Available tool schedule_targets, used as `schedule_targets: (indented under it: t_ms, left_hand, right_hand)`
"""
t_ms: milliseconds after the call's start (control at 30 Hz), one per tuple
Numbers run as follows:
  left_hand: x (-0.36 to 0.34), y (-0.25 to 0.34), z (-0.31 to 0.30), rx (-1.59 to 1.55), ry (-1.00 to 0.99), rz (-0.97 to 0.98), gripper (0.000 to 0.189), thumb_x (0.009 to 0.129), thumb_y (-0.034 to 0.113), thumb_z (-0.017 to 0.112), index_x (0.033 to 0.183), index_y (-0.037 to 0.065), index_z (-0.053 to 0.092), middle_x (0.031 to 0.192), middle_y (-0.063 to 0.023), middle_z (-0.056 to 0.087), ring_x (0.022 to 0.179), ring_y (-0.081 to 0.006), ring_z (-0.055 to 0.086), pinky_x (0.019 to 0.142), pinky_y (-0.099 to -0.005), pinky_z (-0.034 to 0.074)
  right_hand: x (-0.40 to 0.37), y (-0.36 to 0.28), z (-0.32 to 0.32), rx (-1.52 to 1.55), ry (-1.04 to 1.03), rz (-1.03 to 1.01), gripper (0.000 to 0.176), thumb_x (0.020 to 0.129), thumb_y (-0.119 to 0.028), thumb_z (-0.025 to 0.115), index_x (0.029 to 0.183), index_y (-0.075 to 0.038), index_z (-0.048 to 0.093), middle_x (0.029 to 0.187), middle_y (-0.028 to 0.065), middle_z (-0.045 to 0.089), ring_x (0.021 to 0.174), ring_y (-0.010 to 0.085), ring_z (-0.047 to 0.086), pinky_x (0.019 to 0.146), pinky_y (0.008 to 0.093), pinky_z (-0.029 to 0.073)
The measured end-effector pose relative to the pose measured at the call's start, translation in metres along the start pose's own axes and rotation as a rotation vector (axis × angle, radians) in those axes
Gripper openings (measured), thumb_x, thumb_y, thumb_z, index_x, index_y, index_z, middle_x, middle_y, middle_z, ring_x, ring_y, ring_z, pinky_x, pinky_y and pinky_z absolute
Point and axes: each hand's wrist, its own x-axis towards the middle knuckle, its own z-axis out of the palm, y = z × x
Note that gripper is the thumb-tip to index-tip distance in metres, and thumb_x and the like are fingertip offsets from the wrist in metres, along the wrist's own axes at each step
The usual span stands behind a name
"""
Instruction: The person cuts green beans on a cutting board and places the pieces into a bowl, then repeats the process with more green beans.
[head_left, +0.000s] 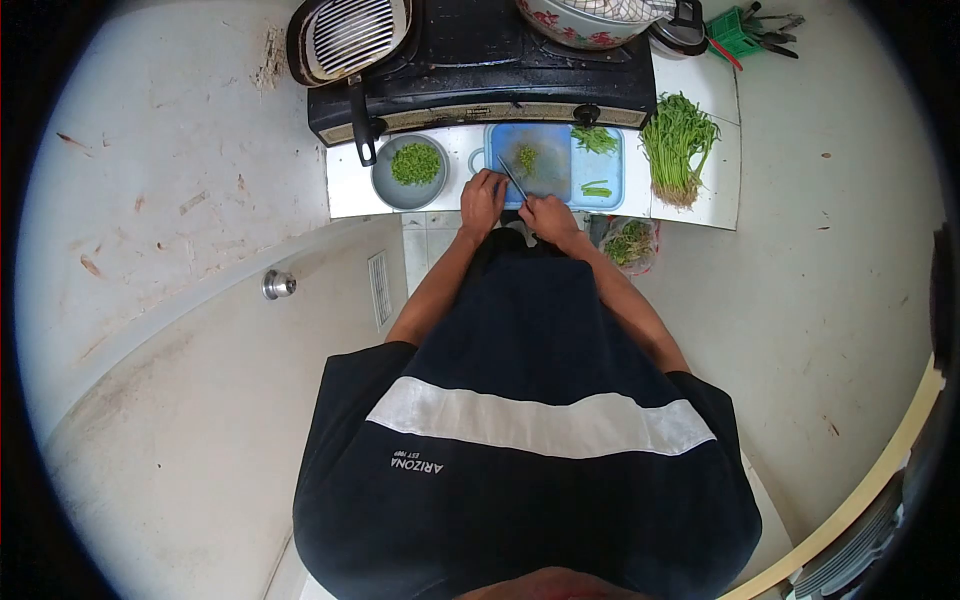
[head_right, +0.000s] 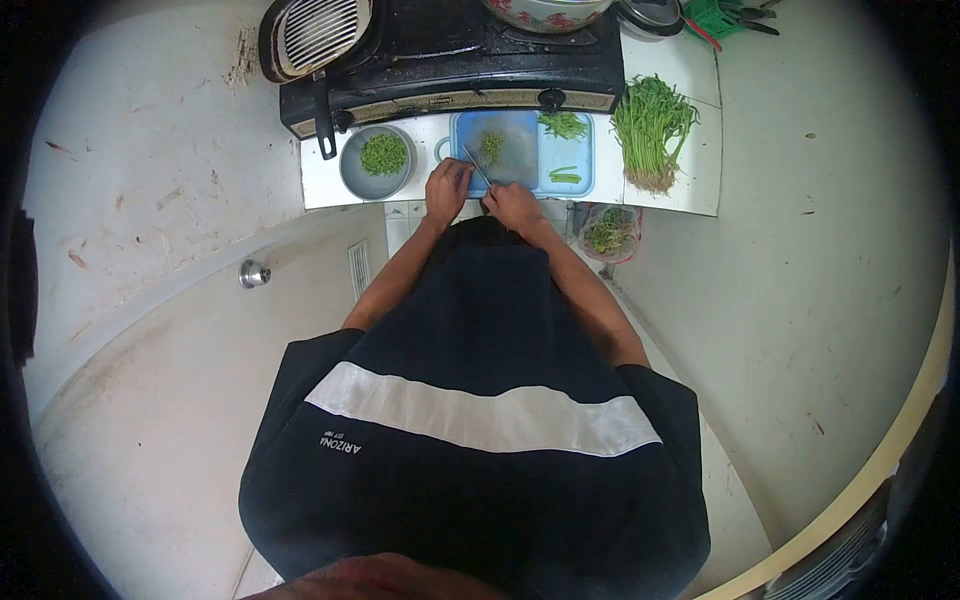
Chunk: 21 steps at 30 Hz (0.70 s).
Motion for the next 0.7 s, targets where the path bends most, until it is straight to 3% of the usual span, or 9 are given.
schedule_targets:
  t_ms: [167,500,700]
  left_hand:
    - [-0.001,-0.004,0.001,0.01,-0.017,0.014,0.009,0.09,0.011,0.069,0.095,0.004,0.074,0.096,-0.0101,0.068,0.089,-0.0334,0.066,0.079,-0.0438,0.051]
    - [-0.004,-0.004,-0.002,0.024,-0.011,0.028,0.01,0.09,0.011,0.069,0.098,0.007,0.074,0.097,-0.0094,0.069,0.091,-0.0331,0.067,0.081,-0.0435,0.052]
    - [-0.002,-0.001,-0.001,0.007,-0.043,-0.106,0.011,0.089,0.01,0.069,0.099,0.006,0.073,0.094,-0.011,0.068,0.088,-0.0347,0.067,0.08,-0.0437,0.052]
  right_hand:
    - [0.01,-0.001,0.011,0.005,0.012,0.033,0.029,0.095,-0.029,0.06,0.09,-0.001,0.07,0.081,0.0275,0.07,0.08,0.046,0.069,0.077,0.0546,0.056]
    - [0.013,-0.002,0.012,-0.013,0.011,0.058,0.032,0.094,-0.031,0.06,0.089,-0.001,0.07,0.081,0.0269,0.07,0.079,0.0465,0.069,0.075,0.055,0.056]
    - [0.008,0.0,0.007,-0.013,0.041,0.014,0.033,0.095,-0.031,0.06,0.088,-0.001,0.07,0.079,0.0273,0.069,0.078,0.0466,0.069,0.075,0.0555,0.055]
